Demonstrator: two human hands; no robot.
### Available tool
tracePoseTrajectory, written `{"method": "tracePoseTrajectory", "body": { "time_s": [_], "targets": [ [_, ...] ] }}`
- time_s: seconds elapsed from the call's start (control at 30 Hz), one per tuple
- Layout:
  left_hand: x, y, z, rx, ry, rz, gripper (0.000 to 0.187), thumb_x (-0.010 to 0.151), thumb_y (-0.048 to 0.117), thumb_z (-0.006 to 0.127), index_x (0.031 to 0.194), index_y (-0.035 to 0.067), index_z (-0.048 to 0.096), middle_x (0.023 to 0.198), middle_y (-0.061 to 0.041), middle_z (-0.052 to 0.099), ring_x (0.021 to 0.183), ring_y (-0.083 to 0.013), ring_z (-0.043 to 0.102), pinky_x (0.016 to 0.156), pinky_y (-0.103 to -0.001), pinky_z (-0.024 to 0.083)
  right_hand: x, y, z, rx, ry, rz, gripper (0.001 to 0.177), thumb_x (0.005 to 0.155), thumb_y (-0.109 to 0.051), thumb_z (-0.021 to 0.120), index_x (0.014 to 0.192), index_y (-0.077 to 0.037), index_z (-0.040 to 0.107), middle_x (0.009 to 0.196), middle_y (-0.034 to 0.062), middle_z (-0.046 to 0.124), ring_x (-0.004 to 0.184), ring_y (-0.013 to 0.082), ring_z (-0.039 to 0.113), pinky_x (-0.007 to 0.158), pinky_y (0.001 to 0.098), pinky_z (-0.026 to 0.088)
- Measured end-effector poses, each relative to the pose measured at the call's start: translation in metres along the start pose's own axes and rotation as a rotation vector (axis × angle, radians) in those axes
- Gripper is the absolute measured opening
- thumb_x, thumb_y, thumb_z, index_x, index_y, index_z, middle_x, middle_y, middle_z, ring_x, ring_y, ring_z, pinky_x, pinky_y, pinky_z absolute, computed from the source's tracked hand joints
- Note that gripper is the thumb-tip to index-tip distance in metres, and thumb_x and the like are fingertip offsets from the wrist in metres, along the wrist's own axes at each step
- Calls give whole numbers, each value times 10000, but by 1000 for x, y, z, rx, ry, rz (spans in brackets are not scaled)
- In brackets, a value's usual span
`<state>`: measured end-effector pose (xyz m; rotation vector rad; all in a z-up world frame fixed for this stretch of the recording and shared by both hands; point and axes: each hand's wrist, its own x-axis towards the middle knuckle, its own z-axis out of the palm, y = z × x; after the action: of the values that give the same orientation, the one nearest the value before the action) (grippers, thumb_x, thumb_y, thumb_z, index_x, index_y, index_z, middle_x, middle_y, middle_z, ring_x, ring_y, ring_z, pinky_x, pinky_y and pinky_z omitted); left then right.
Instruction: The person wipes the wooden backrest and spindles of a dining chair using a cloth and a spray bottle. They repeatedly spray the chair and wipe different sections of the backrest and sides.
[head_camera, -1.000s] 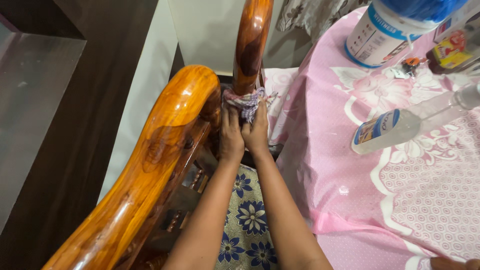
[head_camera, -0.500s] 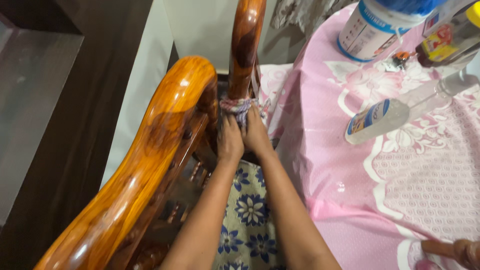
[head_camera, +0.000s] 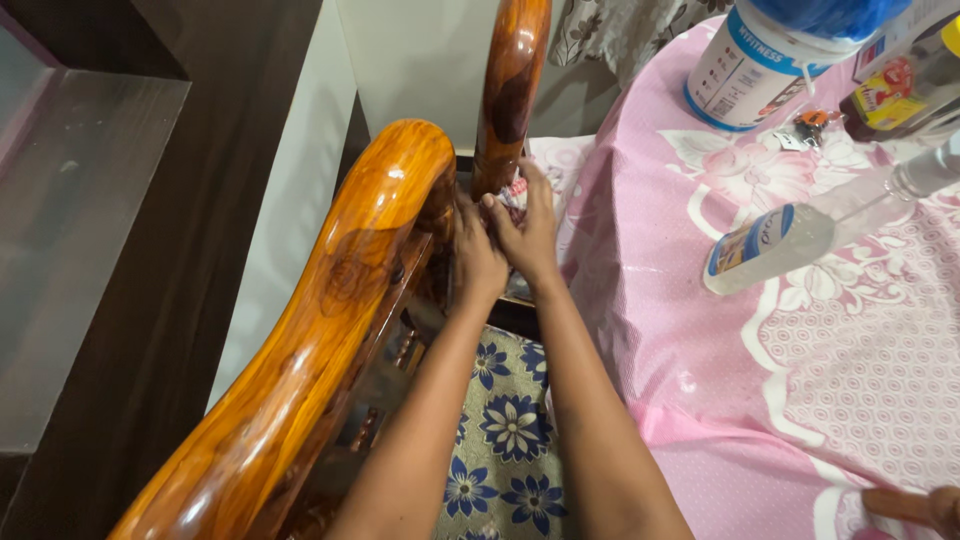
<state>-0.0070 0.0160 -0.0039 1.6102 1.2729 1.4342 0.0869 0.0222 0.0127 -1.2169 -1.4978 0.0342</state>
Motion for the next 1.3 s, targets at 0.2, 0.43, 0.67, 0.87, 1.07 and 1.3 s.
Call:
{"method": "tracePoseTrajectory", "body": {
  "time_s": [0.2, 0.43, 0.67, 0.87, 1.07, 1.3],
  "targets": [
    [0, -39, 17, 129, 51, 37, 648, 1070, 344, 520, 1537, -45, 296, 1476, -330, 467, 1365, -453, 489, 1139, -484, 394, -35, 40, 28, 142, -31, 287, 429, 974, -275, 714, 1288, -9, 591, 1140, 176, 698, 1057, 323, 696, 949, 402, 536],
    [-23, -124, 49, 274, 141, -1, 711, 1049, 338, 539, 1538, -97, 261, 1481, -369, 415, 1362, -486, 458, 1120, -494, 385, -94, 102, 56, 23, -25, 194, 553, 1005, -294, 686, 1374, 73, 496, 1281, 293, 602, 1190, 428, 582, 1033, 468, 449],
    [-29, -183, 59, 358, 33, -116, 611, 1023, 248, 491, 1507, -82, 315, 1489, -343, 438, 1368, -458, 474, 1126, -486, 391, -143, 142, 83, -218, -70, 349, 621, 967, -356, 702, 1412, 34, 514, 1210, 308, 558, 1170, 476, 484, 1060, 519, 351],
    [-36, -150, 40, 356, -40, -166, 585, 1040, 255, 476, 1483, -88, 308, 1462, -343, 451, 1312, -446, 501, 1072, -485, 426, -155, 149, 87, -282, -50, 319, 560, 959, -304, 699, 1382, 34, 554, 1237, 326, 598, 1186, 492, 505, 1055, 534, 374],
    [-68, -98, 10, 589, -311, -374, 366, 1007, 139, 484, 1336, -21, 498, 1308, -243, 587, 1213, -404, 591, 1028, -476, 481, -157, 104, 47, -230, -366, 624, 393, 939, -273, 689, 1262, -50, 679, 1174, 235, 710, 1092, 402, 656, 941, 457, 507],
    [-62, -81, 16, 174, -243, 9, 344, 865, -57, 556, 1190, 19, 640, 1264, -193, 639, 1218, -368, 614, 1075, -430, 487, -120, 50, 19, 768, -71, 678, 445, 969, -225, 724, 1344, -38, 574, 1190, 58, 687, 1053, 145, 645, 927, 302, 518]
  ]
}}
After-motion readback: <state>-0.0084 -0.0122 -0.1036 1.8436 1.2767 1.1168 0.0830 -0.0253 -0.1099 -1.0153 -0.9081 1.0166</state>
